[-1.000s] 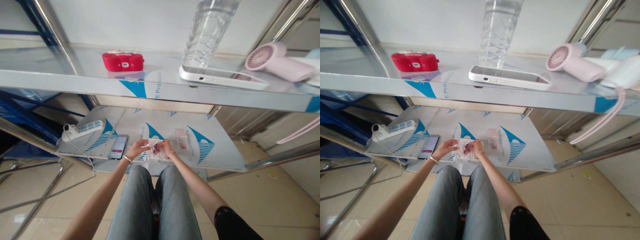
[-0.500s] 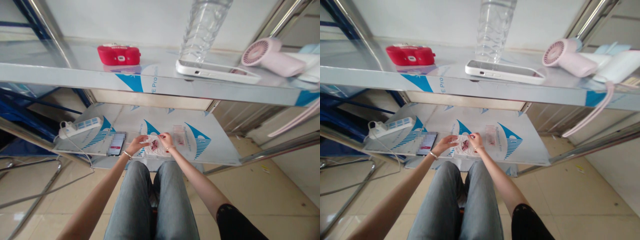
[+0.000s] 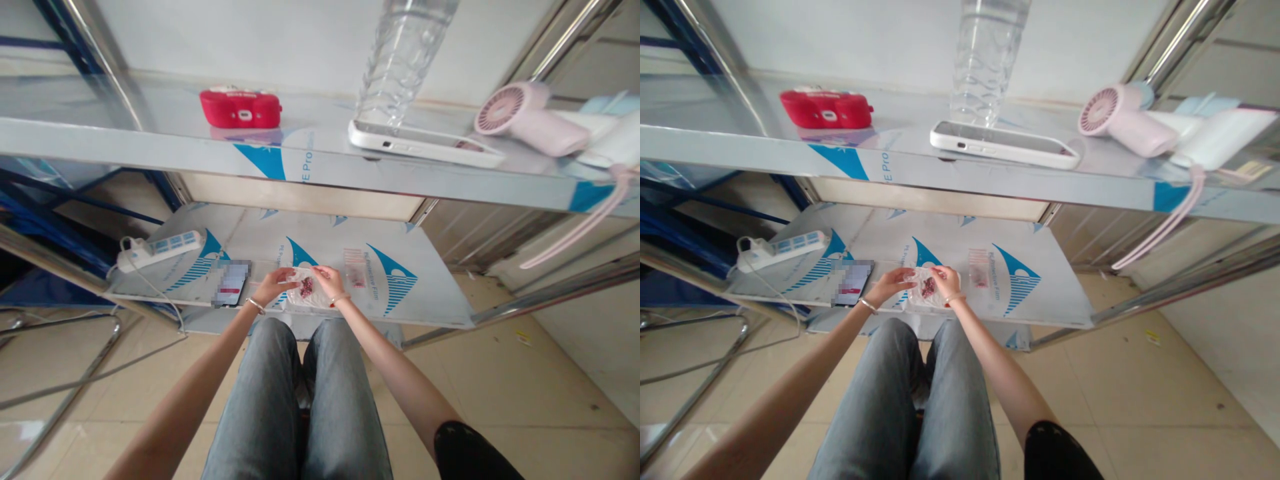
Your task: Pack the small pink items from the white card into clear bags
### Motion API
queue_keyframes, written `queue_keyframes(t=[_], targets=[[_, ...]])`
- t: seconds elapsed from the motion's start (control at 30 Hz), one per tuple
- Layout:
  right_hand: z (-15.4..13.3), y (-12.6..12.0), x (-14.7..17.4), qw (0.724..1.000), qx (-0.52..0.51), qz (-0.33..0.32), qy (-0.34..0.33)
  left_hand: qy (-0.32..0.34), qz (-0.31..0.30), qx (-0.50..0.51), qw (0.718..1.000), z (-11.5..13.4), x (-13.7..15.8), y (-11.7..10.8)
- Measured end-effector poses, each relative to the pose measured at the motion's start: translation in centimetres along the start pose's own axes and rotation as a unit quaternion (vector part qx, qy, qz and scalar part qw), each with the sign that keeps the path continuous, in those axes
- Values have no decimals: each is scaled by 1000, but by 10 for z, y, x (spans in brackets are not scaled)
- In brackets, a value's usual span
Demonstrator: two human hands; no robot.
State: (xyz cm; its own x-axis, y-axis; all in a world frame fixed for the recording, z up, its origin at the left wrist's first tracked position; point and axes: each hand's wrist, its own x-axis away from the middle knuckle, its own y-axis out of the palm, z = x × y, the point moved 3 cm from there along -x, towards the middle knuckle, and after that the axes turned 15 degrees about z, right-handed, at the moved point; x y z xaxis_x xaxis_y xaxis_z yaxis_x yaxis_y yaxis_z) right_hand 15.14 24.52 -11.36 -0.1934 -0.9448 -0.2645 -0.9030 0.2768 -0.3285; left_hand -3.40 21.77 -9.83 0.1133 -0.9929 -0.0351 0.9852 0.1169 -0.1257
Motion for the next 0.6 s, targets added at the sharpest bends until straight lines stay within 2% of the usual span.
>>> queue_keyframes(t=[0.07,0.17,0.33,0.43,0.6], targets=[[14,4,12,998,55,10,10,-4,0,2,1000,0,0,-2],[27,14,36,989,150,-11,-2,-8,2,2,1000,0,-1,-3],[25,25,63,948,318,0,6,9,-25,36,999,3,2,-3],[21,27,67,936,352,8,8,6,-12,43,999,-2,5,-4],[21,26,70,943,333,12,9,-31,31,23,999,-24,6,-6]])
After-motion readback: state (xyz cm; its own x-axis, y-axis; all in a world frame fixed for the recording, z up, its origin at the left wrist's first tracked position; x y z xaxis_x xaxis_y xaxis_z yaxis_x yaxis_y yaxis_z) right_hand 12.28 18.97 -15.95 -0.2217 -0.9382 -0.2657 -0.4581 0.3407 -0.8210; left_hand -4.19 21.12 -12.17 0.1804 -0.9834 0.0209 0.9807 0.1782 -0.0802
